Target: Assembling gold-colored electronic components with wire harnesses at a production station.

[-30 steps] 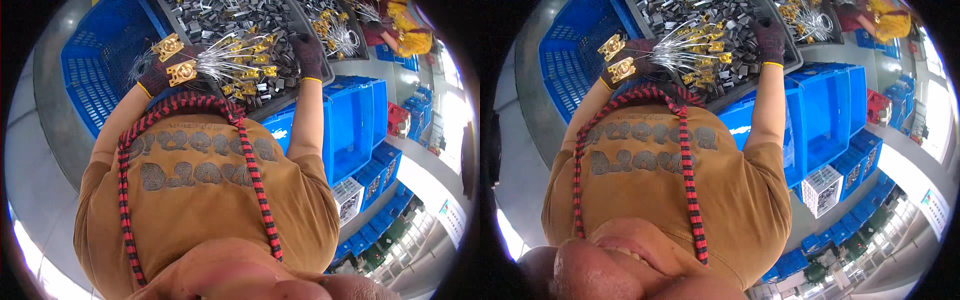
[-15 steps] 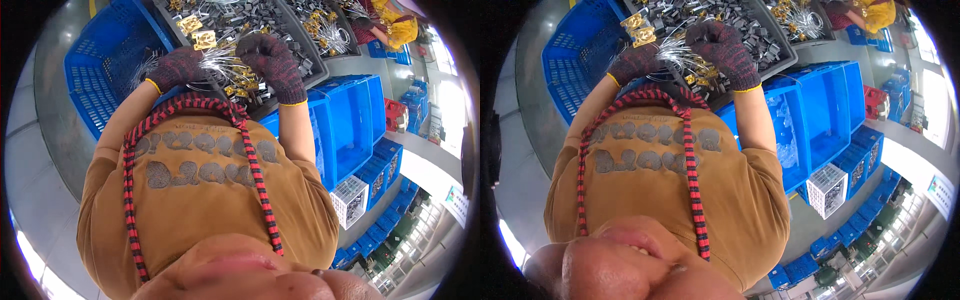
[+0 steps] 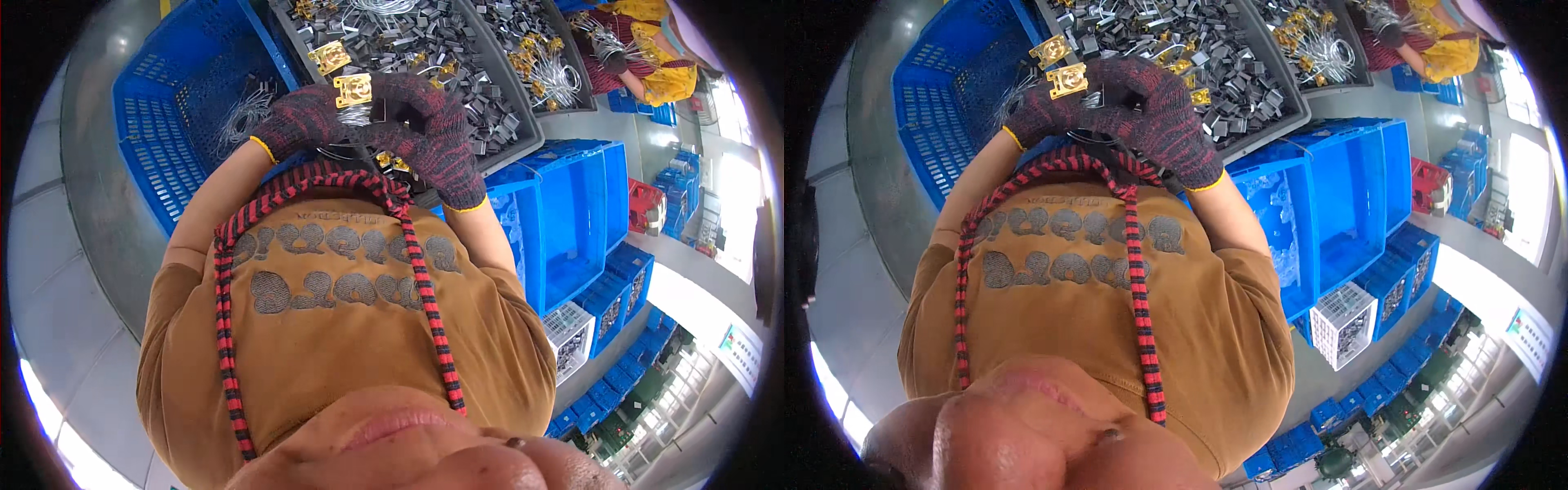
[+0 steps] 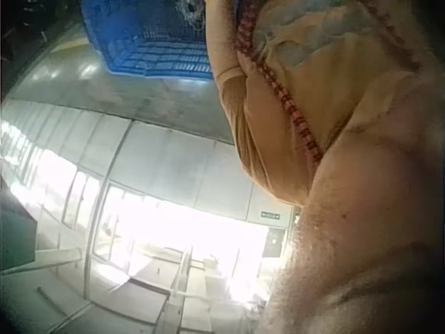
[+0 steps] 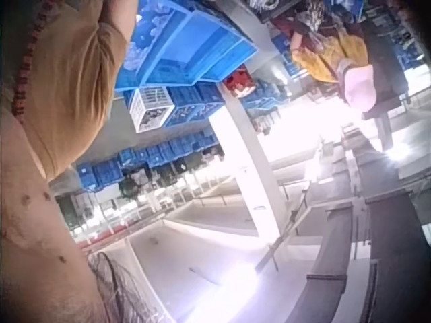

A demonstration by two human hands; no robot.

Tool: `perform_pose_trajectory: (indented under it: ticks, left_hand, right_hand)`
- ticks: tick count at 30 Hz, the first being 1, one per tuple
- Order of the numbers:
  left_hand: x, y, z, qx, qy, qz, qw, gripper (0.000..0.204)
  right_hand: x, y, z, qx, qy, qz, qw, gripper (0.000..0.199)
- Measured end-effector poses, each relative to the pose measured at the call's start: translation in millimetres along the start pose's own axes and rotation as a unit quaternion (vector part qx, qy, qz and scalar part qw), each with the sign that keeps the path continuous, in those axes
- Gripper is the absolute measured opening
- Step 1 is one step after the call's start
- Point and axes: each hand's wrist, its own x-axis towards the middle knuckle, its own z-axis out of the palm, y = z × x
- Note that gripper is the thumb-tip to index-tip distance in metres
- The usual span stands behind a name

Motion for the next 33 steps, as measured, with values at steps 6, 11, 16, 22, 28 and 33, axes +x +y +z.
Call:
perform_pose_trajectory:
  ticks: [6, 11, 16, 22, 28, 33]
  left_hand:
    - [9, -34, 27, -0.003, -0.012, 0.000, 1.000, 0.067]
    - [12, -51, 43, -0.051, 0.037, 0.103, 0.993, 0.061]
    - [10, -20, 25, -0.178, 0.093, 0.138, 0.970, 0.061]
    - [10, -37, 39, -0.002, 0.033, 0.096, 0.995, 0.050]
    - [1, 3, 5, 0.061, 0.006, 0.041, 0.997, 0.042]
    - [6, -8, 11, -0.009, 0.019, 0.055, 0.998, 0.043]
  right_hand:
    - [9, 7, 6, 0.051, 0.036, 0.012, 0.998, 0.053]
    - [28, -4, 9, 0.047, 0.012, -0.107, 0.993, 0.051]
    - [41, -18, 3, 0.014, -0.069, -0.181, 0.981, 0.044]
    - [-10, 18, -9, 0.099, 0.195, 0.057, 0.974, 0.017]
    - [-33, 68, -71, 0.194, 0.112, 0.280, 0.934, 0.020]
    - [40, 125, -128, -0.219, 0.105, 0.263, 0.934, 0.039]
